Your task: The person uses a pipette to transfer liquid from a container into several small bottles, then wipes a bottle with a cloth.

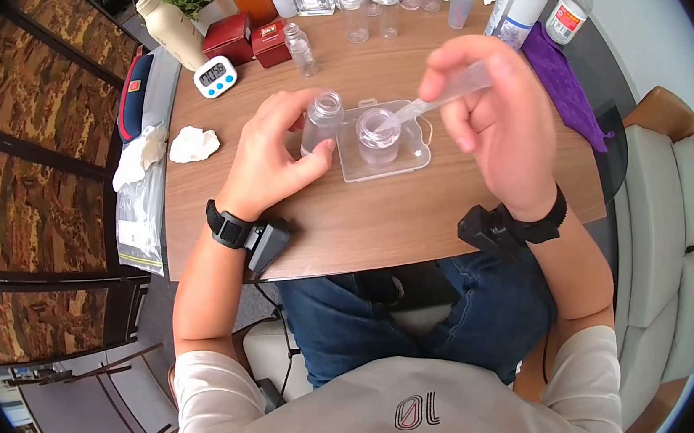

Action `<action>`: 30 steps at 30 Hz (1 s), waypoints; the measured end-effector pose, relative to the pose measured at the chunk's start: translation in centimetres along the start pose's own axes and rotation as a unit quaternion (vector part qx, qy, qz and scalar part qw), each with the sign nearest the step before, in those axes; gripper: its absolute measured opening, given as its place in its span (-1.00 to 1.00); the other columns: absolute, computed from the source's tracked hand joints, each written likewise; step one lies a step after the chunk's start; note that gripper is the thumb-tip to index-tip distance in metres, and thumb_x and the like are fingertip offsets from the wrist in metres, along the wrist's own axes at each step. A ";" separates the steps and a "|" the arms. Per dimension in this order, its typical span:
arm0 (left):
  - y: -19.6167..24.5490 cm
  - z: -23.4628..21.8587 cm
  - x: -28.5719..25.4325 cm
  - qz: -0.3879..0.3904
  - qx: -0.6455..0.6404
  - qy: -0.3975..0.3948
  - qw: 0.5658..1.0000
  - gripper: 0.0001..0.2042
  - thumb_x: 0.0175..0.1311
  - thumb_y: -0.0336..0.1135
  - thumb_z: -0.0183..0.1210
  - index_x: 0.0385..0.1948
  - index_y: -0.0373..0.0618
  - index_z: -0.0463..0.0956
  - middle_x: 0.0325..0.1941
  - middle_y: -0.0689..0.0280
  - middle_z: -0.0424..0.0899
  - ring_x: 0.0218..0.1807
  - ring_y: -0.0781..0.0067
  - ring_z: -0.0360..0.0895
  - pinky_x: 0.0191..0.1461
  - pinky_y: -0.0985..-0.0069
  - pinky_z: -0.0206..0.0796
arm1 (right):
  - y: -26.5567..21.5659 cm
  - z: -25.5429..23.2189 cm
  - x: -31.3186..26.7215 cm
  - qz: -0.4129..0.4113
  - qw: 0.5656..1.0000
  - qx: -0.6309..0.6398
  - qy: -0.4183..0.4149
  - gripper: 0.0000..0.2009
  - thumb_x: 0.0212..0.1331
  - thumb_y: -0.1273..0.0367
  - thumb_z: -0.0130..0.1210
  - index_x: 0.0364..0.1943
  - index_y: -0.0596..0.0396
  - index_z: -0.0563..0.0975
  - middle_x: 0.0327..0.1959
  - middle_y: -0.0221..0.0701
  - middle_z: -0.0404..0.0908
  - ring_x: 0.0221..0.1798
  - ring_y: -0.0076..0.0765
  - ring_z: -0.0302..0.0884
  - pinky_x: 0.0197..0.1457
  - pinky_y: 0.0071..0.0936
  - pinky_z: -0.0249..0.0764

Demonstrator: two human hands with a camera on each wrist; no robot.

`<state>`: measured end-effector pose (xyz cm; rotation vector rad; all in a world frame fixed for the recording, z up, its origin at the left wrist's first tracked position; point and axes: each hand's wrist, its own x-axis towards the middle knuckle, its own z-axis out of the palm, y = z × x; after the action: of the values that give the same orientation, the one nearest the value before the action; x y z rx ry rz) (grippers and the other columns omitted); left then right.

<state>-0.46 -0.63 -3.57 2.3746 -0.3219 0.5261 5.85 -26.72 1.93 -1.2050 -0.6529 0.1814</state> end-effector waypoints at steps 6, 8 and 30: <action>0.5 -0.1 0.1 0.003 -0.008 -0.007 1.000 -0.50 -0.02 -0.34 0.31 0.08 -0.19 0.60 -0.21 0.23 0.61 -0.24 0.35 0.47 -0.10 0.42 0.40 | 0.7 0.8 0.2 0.071 0.997 -0.028 -0.032 -0.61 0.59 0.18 -0.15 0.08 0.22 0.56 -0.08 -0.30 0.68 -0.51 -0.71 0.39 -0.42 -0.72 0.32; 0.6 -0.1 0.1 0.005 -0.016 -0.006 1.000 -0.50 -0.02 -0.34 0.31 0.08 -0.19 0.60 -0.21 0.23 0.61 -0.24 0.35 0.47 -0.11 0.42 0.39 | 0.9 0.7 0.2 0.089 0.994 -0.039 -0.042 -0.61 0.60 0.17 -0.14 0.09 0.22 0.56 -0.04 -0.32 0.67 -0.49 -0.71 0.42 -0.42 -0.71 0.33; 0.9 -0.3 0.1 0.011 -0.019 -0.017 1.000 -0.50 0.00 -0.38 0.33 0.10 -0.18 0.60 -0.21 0.24 0.62 -0.24 0.37 0.47 -0.08 0.43 0.40 | 2.0 0.5 0.6 0.130 0.989 -0.018 -0.071 -0.63 0.57 0.22 -0.15 0.06 0.23 0.57 -0.04 -0.34 0.67 -0.43 -0.68 0.50 -0.41 -0.71 0.35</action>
<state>-0.82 -1.11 -2.84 2.3484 -0.3714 0.4863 6.44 -25.34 0.46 -1.3195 -0.6229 0.4806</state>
